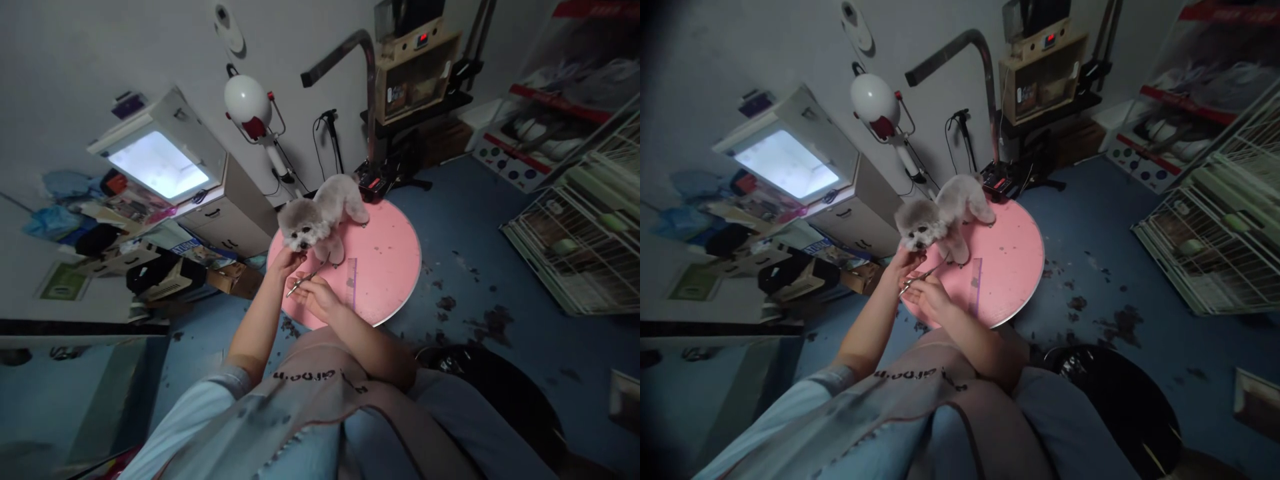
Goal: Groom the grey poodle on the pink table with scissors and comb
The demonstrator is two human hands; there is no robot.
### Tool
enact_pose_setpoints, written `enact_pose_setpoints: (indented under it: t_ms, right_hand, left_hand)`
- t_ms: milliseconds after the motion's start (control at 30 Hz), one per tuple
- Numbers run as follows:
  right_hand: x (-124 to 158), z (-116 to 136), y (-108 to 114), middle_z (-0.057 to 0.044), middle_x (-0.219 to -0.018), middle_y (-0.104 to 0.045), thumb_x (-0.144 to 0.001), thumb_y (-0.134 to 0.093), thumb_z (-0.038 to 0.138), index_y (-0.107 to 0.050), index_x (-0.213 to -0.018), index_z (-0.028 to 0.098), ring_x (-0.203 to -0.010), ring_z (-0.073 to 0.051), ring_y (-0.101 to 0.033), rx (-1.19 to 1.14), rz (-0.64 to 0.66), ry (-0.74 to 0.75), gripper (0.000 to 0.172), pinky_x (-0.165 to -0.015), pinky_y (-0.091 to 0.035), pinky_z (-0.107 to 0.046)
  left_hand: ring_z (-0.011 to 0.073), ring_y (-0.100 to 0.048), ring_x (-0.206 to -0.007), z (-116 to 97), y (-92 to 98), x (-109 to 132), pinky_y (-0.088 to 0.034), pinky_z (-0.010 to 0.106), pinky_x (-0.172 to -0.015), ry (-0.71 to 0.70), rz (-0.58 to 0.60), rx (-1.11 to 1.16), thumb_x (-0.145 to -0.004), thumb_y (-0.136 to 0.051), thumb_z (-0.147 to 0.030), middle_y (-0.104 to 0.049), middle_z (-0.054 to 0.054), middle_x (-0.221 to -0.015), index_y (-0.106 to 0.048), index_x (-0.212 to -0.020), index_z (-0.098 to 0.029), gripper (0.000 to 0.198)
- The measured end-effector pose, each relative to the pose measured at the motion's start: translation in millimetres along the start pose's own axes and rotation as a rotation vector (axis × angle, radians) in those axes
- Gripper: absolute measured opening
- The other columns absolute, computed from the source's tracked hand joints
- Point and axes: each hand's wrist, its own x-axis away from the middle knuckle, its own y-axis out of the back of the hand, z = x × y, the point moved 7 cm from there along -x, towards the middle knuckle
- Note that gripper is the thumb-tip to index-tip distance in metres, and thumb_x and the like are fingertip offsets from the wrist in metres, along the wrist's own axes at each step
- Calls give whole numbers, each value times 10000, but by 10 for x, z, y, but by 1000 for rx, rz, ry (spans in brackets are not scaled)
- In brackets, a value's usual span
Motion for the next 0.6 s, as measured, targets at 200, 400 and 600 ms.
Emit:
enact_pose_setpoints:
  t_ms: [200, 400, 600]
  right_hand:
    - [-209, 71, 229, 21, -619, -625, -798, -628, 247, -546, -804, 204, -639, -143, -649, -302, -106, 52, 93, -747, -572, -319]
    - [-853, 620, 637, 41, -597, -558, -881, -407, 730, -528, -815, 202, -338, -46, -319, -257, -352, 146, 546, -495, -529, -286]
    - [-976, 942, 857, 102, -562, -520, -842, -664, 319, -535, -889, 202, -334, -27, -356, -77, -500, 294, 180, -367, -349, -155]
  left_hand:
    - [70, -514, -580, -108, -40, 8, -377, 193, -533, -3, 25, -105, -519, -756, -138, -581, -25, -684, -535, -817, -152, 371]
    - [58, -493, -554, -214, -42, 69, -355, 195, -544, -80, -14, -145, -454, -805, -177, -566, -59, -659, -503, -829, -179, 481]
    - [64, -501, -540, -210, 70, 70, -376, 199, -557, -52, -123, -109, -543, -728, -176, -556, -51, -623, -497, -792, -181, 339]
